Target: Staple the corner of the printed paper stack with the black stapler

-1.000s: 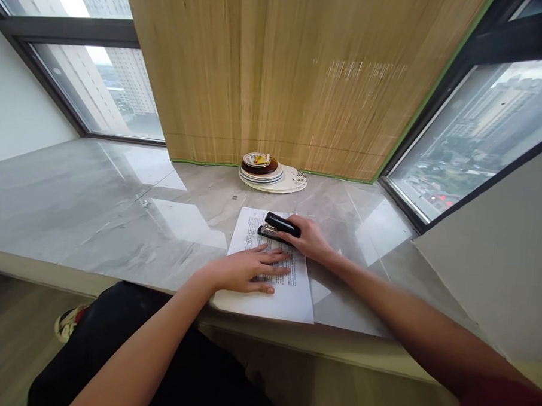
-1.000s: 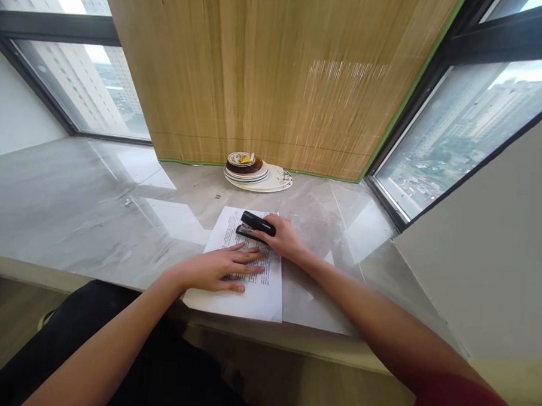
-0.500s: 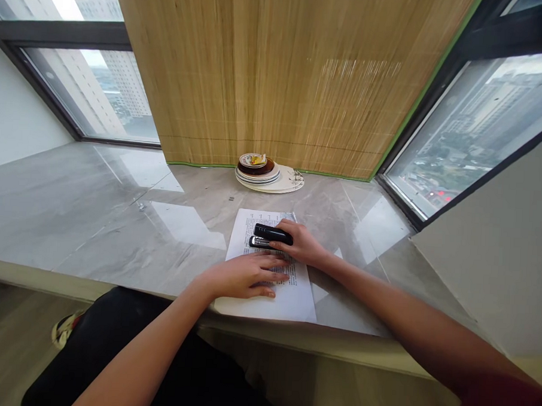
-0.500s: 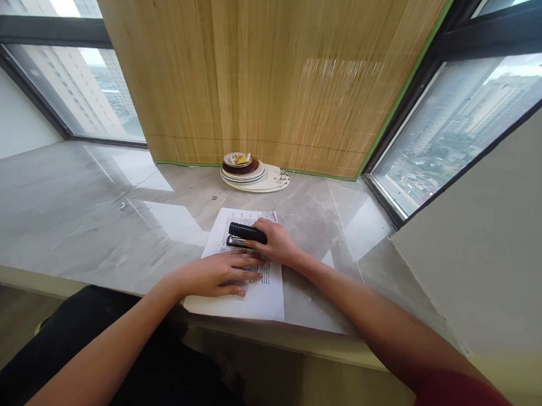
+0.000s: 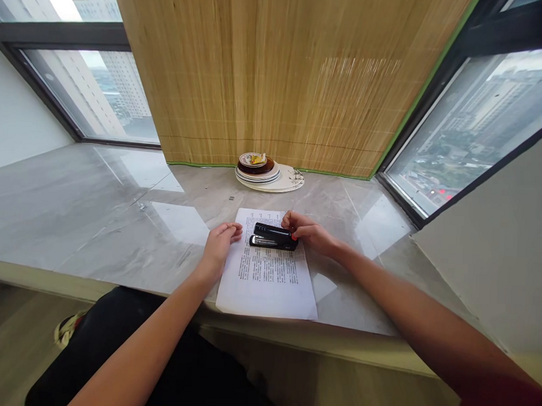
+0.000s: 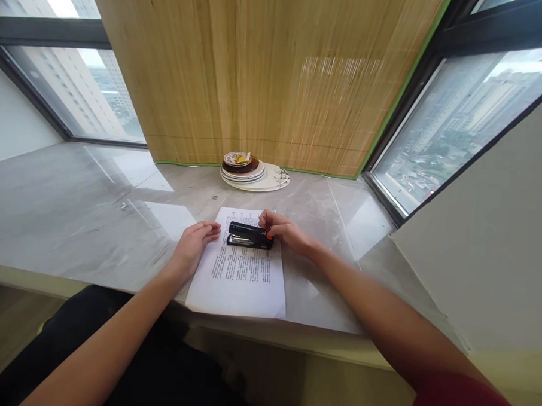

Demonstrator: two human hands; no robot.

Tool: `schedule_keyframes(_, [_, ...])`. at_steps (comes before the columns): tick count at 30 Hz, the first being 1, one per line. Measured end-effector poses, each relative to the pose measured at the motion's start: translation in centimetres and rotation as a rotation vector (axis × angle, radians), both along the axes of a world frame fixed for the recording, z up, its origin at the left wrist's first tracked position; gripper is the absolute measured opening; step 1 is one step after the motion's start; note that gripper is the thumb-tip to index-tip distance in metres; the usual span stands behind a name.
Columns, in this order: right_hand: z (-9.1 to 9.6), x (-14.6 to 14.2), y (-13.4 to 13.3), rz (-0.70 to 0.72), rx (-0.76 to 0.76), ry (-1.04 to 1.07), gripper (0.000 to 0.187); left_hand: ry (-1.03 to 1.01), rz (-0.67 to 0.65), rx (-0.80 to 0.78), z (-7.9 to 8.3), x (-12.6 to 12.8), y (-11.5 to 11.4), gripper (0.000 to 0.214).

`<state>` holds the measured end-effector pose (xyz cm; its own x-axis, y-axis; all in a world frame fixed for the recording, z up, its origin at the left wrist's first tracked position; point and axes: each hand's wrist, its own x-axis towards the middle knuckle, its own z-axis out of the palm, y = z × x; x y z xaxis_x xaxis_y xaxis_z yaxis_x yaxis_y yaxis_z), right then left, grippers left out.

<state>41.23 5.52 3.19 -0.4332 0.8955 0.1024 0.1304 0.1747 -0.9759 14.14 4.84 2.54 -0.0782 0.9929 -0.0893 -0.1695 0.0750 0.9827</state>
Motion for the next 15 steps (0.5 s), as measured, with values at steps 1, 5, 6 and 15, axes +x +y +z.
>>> schedule_keyframes(1, [0.2,0.0,-0.1,0.017,-0.012,0.006,0.03,-0.075,0.016,-0.04,-0.2,0.0,0.2,0.009])
schedule_keyframes(5, [0.9,0.2,-0.2,0.103,-0.065,0.028,0.031,-0.215,0.08,-0.089,-0.3,0.4,0.3,0.016])
schedule_keyframes(6, [1.0,0.3,-0.2,0.115,-0.074,0.026,0.031,-0.216,0.093,-0.089,-0.3,0.5,0.2,0.018])
schedule_keyframes(15, [-0.1,0.5,0.1,-0.006,0.136,-0.201,0.023,-0.205,0.096,-0.079,-0.4,0.2,0.1,0.016])
